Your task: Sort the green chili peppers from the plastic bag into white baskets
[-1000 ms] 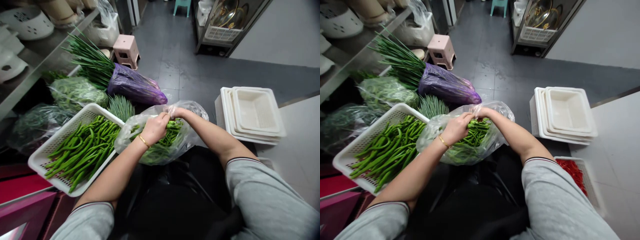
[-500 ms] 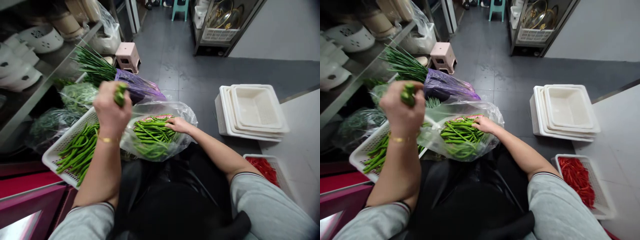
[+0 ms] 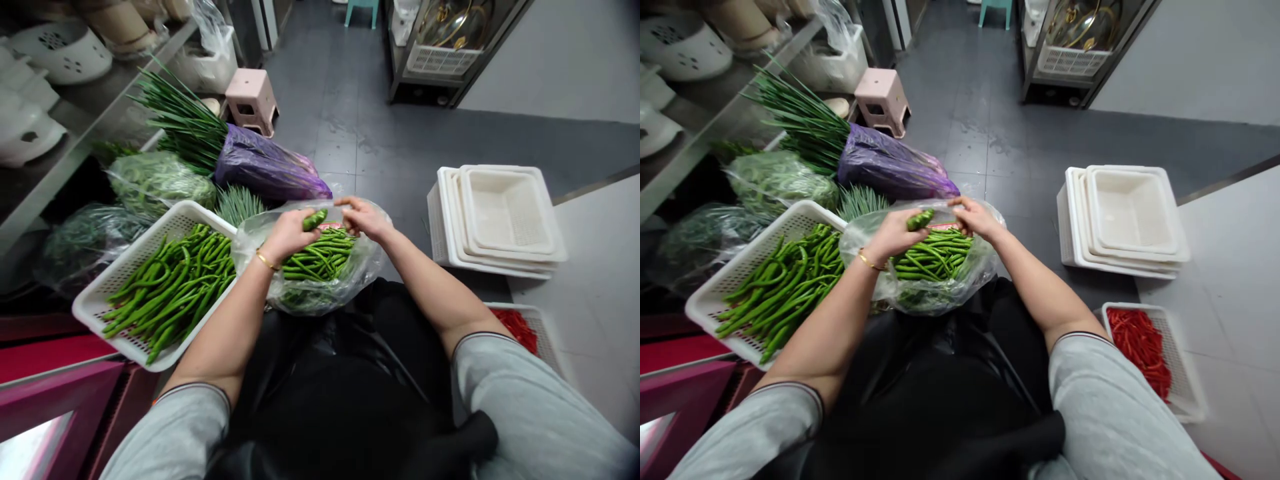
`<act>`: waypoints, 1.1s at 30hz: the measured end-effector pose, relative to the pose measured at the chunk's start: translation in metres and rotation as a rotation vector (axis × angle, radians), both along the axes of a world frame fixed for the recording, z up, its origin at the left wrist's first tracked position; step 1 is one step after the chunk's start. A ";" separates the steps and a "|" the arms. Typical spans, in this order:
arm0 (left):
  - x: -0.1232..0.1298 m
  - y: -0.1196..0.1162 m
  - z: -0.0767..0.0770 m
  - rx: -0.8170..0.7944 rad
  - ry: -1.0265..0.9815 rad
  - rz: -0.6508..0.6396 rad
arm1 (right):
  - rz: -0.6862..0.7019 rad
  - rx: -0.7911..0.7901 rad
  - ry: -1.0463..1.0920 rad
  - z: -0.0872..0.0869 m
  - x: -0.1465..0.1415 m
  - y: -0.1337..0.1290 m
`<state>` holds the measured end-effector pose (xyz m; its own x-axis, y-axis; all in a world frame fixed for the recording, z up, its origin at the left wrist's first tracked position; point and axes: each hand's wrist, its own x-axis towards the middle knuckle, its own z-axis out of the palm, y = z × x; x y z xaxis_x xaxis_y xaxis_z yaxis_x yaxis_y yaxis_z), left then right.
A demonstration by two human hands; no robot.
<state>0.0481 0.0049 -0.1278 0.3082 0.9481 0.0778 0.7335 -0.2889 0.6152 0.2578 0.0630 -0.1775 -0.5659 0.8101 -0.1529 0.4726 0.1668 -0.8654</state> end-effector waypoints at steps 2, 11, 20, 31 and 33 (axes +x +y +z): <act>-0.009 0.003 -0.001 -0.043 -0.092 0.069 | 0.099 0.121 -0.410 -0.025 -0.010 0.012; -0.010 0.008 -0.016 -0.354 0.090 -0.034 | 0.287 0.174 -0.872 -0.035 -0.017 0.024; -0.023 0.009 -0.019 -0.219 -0.242 0.211 | 0.292 0.123 -0.504 -0.017 0.000 -0.021; -0.023 -0.012 -0.002 -0.568 -0.529 0.256 | 0.158 0.326 -0.697 0.000 0.013 -0.033; -0.017 -0.015 -0.013 -0.691 -0.660 0.367 | 0.017 0.334 -0.657 0.008 0.006 -0.053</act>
<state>0.0308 -0.0103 -0.1407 0.0834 0.8775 -0.4722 0.1596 0.4560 0.8756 0.2633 0.0098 -0.1699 -0.4552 0.8650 -0.2112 0.8711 0.3835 -0.3066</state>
